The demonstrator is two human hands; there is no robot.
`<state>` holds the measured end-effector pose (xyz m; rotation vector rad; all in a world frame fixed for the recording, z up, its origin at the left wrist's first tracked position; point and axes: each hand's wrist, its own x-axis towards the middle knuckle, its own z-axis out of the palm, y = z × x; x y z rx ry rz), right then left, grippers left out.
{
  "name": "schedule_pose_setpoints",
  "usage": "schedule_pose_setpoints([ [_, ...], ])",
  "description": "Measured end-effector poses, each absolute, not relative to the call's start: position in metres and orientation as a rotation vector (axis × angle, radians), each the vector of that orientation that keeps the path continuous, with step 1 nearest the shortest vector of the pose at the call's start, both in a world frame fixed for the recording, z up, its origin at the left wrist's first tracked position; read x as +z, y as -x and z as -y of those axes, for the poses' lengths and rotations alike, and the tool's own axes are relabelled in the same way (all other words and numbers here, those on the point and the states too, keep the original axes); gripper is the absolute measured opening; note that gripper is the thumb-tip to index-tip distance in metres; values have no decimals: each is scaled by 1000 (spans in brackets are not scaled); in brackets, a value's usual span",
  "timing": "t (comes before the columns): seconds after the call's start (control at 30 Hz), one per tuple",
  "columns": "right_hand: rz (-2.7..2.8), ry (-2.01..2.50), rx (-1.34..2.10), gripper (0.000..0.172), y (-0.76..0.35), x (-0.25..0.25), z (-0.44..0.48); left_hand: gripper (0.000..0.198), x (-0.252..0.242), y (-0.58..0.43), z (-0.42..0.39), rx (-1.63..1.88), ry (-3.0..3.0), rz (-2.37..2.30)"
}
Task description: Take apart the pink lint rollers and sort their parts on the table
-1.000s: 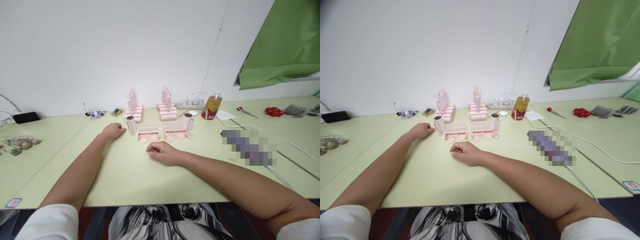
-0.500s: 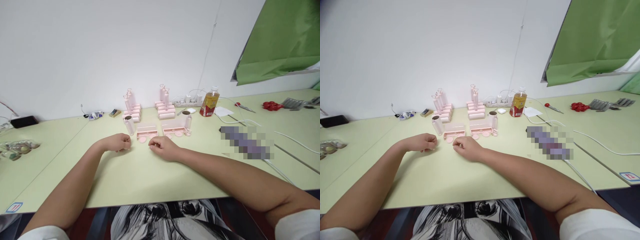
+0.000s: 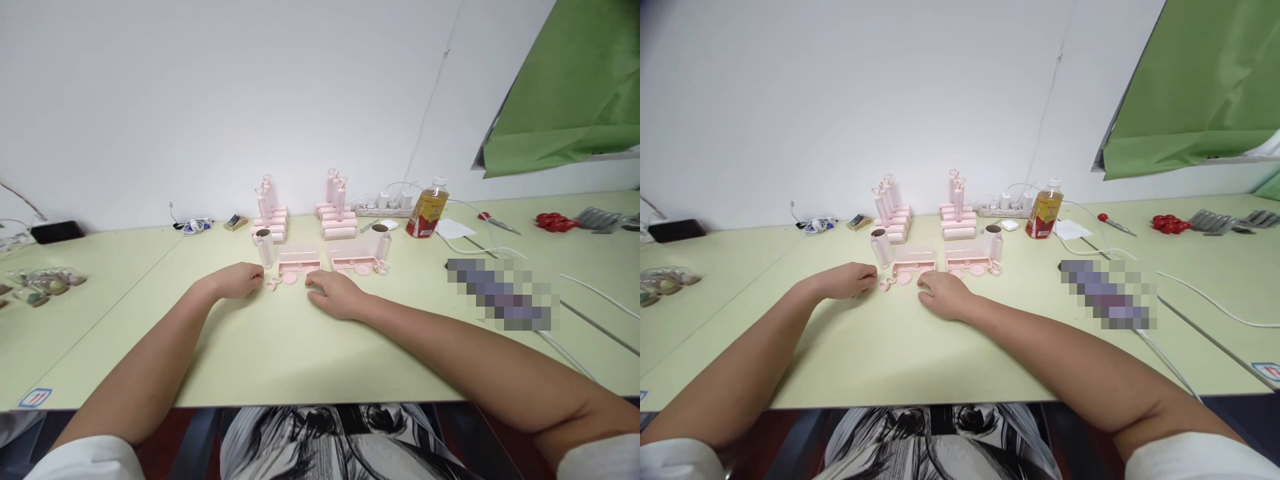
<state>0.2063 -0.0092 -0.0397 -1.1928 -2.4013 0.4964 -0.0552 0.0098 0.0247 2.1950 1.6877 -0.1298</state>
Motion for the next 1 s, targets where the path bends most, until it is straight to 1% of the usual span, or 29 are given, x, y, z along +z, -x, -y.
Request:
schedule_pose_setpoints([
  [0.07, 2396, 1183, 514, 22, -207, -39, 9, 17, 25, 58, -12, -110, -2207, -1727],
  [0.17, 2396, 1173, 539, 22, -207, -38, 8, 22, 23, 62, -18, -33, -2188, -1906],
  [0.2, 2398, 1172, 542, 22, -207, -38, 8, 26, 21, 64, -22, 40, -2185, -1983],
  [0.27, 2401, 1171, 544, 22, -207, -38, 7, 42, 15, 68, -31, 270, -2223, -2078],
  [0.33, 2404, 1169, 543, 22, -207, -39, 7, 58, 6, 72, -41, 506, -2335, -2031],
  [0.37, 2406, 1167, 541, 21, -207, -39, 7, 63, 2, 74, -46, 574, -2393, -1972],
  [0.43, 2408, 1162, 537, 21, -207, -40, 7, 67, -6, 78, -53, 632, -2458, -1856],
  [0.57, 2368, 1161, 550, 20, -206, -40, 6, 58, -11, 83, -59, 764, -2405, -1797],
  [0.63, 2335, 1179, 564, 19, -205, -40, 6, 53, -10, 84, -58, 852, -2311, -1874],
  [0.8, 2349, 1207, 583, 20, -205, -39, 7, 32, -3, 86, -56, 919, -2006, -2095],
  [0.87, 2382, 1185, 579, 20, -205, -39, 8, 28, 3, 88, -54, 1127, -1860, -2124],
  [1.0, 2422, 1125, 545, 22, -205, -38, 9, 35, 16, 89, -46, 1794, -1712, -1948],
])
